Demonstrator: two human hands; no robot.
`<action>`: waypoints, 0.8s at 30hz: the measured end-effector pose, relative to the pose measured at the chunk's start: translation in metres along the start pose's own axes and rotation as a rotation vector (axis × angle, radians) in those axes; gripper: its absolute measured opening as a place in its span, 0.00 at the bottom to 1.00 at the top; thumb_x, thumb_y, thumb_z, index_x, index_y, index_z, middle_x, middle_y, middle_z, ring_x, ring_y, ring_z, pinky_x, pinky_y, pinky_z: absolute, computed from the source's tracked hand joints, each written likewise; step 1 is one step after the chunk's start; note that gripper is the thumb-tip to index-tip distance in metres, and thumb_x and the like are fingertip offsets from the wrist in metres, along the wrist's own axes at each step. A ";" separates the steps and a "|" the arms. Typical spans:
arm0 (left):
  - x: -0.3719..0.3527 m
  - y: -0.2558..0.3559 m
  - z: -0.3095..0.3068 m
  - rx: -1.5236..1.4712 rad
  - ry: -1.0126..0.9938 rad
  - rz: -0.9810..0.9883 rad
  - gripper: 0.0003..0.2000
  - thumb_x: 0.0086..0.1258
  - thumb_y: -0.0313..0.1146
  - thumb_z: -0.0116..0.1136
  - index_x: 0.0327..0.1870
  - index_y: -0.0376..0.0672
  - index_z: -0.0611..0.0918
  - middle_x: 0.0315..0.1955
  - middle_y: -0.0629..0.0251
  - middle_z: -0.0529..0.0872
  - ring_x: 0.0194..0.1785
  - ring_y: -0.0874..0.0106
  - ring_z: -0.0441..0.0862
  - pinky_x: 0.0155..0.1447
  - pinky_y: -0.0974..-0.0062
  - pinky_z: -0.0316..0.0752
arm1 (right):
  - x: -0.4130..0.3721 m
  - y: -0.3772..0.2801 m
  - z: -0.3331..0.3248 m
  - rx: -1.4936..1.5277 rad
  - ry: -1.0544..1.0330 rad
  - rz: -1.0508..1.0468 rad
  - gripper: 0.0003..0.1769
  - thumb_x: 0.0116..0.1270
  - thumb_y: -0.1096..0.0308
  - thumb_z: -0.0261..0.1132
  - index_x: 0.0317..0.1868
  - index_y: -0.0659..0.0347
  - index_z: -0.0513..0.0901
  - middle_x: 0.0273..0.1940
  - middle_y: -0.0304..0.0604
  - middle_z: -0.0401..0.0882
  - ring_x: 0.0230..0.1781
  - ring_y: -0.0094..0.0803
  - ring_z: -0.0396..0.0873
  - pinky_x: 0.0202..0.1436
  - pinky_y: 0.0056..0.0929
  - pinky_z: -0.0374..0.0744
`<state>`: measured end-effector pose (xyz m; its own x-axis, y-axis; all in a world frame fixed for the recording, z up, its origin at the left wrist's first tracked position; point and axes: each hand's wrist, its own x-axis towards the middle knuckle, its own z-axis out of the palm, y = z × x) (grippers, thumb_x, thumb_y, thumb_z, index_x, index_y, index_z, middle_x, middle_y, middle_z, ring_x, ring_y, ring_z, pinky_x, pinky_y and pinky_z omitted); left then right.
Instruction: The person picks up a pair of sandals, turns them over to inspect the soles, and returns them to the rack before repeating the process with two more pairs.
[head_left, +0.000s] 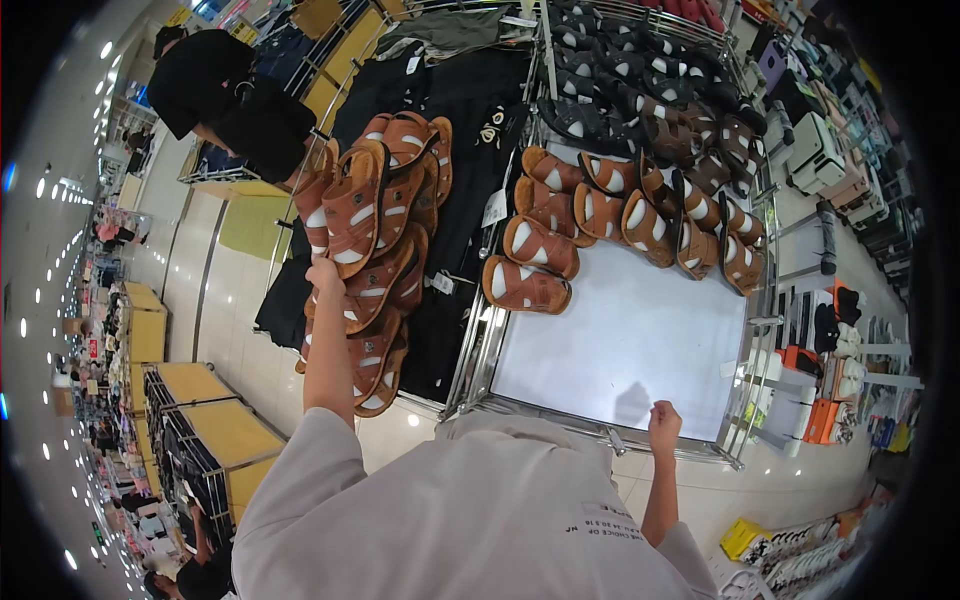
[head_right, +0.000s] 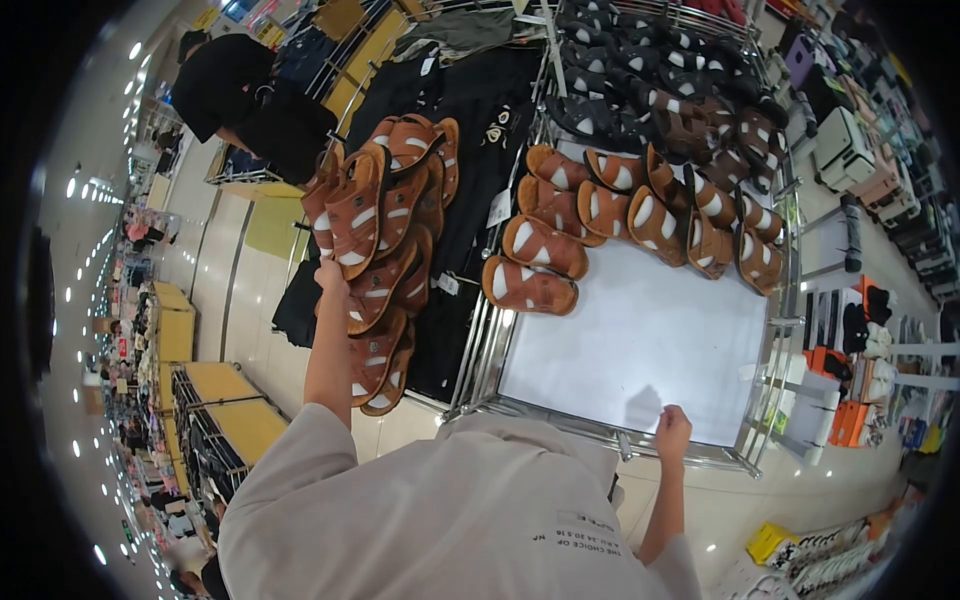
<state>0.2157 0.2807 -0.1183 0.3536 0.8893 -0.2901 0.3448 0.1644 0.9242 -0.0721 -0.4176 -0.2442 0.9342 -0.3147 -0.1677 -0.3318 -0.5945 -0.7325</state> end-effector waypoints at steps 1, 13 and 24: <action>0.003 -0.001 -0.001 -0.009 -0.015 0.006 0.33 0.78 0.41 0.43 0.70 0.20 0.52 0.69 0.36 0.61 0.68 0.50 0.67 0.68 0.59 0.66 | -0.003 0.009 -0.007 -0.044 0.016 -0.005 0.07 0.63 0.77 0.59 0.39 0.68 0.82 0.30 0.53 0.83 0.29 0.43 0.82 0.34 0.36 0.78; -0.031 0.023 -0.010 -0.158 -0.024 0.129 0.23 0.76 0.41 0.50 0.52 0.20 0.75 0.46 0.51 0.81 0.44 0.64 0.81 0.45 0.66 0.77 | -0.029 0.036 -0.022 -0.367 0.071 0.143 0.05 0.61 0.71 0.60 0.33 0.62 0.83 0.29 0.52 0.84 0.31 0.50 0.83 0.35 0.43 0.79; -0.050 0.001 0.010 0.035 0.201 0.341 0.26 0.81 0.43 0.35 0.62 0.24 0.64 0.58 0.36 0.72 0.60 0.47 0.73 0.60 0.57 0.70 | -0.030 0.022 -0.021 -0.433 0.146 0.232 0.06 0.60 0.68 0.60 0.30 0.58 0.83 0.28 0.52 0.83 0.31 0.53 0.82 0.34 0.48 0.79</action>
<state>0.2067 0.2324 -0.1051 0.2773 0.9566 0.0898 0.2676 -0.1666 0.9490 -0.1100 -0.4371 -0.2418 0.8119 -0.5562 -0.1772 -0.5808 -0.7393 -0.3408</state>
